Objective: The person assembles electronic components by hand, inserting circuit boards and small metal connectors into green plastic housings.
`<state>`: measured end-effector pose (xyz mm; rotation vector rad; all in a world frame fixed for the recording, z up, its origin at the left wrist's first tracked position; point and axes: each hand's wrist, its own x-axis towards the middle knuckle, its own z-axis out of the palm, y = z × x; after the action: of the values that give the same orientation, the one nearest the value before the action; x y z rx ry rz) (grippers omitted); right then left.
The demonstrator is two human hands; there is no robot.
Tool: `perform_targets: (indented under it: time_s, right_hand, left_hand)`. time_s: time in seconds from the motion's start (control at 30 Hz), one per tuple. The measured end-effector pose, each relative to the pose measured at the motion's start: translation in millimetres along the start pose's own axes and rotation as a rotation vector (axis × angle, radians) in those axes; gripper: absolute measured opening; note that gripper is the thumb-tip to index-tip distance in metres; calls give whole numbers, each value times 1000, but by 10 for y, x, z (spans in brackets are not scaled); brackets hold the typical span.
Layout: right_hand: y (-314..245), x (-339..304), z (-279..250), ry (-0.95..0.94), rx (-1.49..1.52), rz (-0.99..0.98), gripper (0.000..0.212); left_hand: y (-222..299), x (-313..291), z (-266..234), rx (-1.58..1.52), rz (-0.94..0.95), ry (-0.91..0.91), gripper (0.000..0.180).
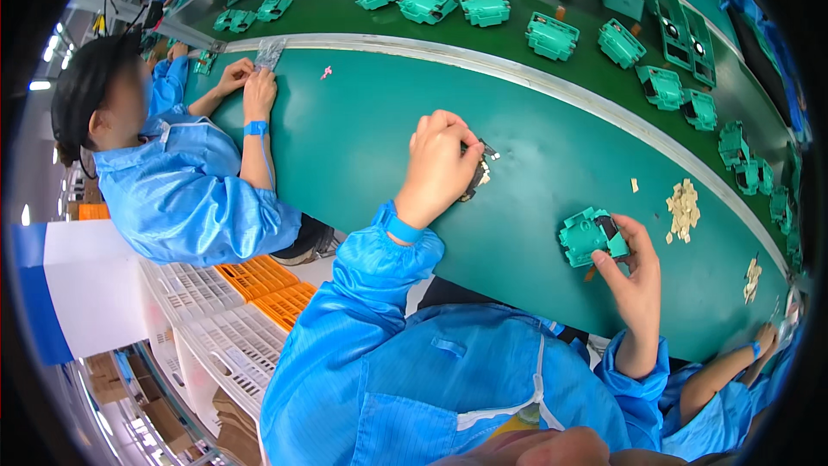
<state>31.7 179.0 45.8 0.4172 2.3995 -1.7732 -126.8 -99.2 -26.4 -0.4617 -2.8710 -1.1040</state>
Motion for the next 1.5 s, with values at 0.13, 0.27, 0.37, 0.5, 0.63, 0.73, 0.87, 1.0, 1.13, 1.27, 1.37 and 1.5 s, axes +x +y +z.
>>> perform_targets:
  time_s: [0.13,0.27,0.37,0.5,0.63,0.73,0.87,1.0,1.13,1.27,1.37,1.5]
  right_hand:
    - [197,-113,101,164,181,28,44]
    - [376,-143,76,336,-24,-30,34]
    - [364,-142,-30,319,-137,64,30]
    - [388,-194,-146,412,-402,-86,27]
    - [321,-274,-265,533,-399,-187,22]
    - [241,-325,-266,528,-361,-236,19]
    - [187,-383,-264,517,-348,-329,13]
    - [81,-422,-230,508,-257,-346,10]
    - [15,-436,-159,392,-105,-333,9]
    - [-33,-437,-77,326,-59,-365,6]
    - [-37,-408,10,281,64,-321,4]
    - [-120,-249,297,-1,469,-107,17]
  left_hand:
    - [66,-4,-87,-41,-12,61,12]
    - [236,-25,-44,136,-44,-21,14]
    - [255,-24,-13,101,-40,-80,17]
    - [206,-46,-3,69,-41,-63,17]
    - [291,-88,-18,149,-39,-37,16]
    - [318,-91,-17,151,-25,-96,16]
    - [352,-134,-73,119,113,74,15]
    - [591,-142,-188,-21,-198,-61,13]
    - [444,-176,-109,187,40,78,13]
    - [384,-164,-84,132,35,109,13]
    - [495,-177,-135,-39,-85,44,12]
    - [673,-257,-183,-108,-28,23,15]
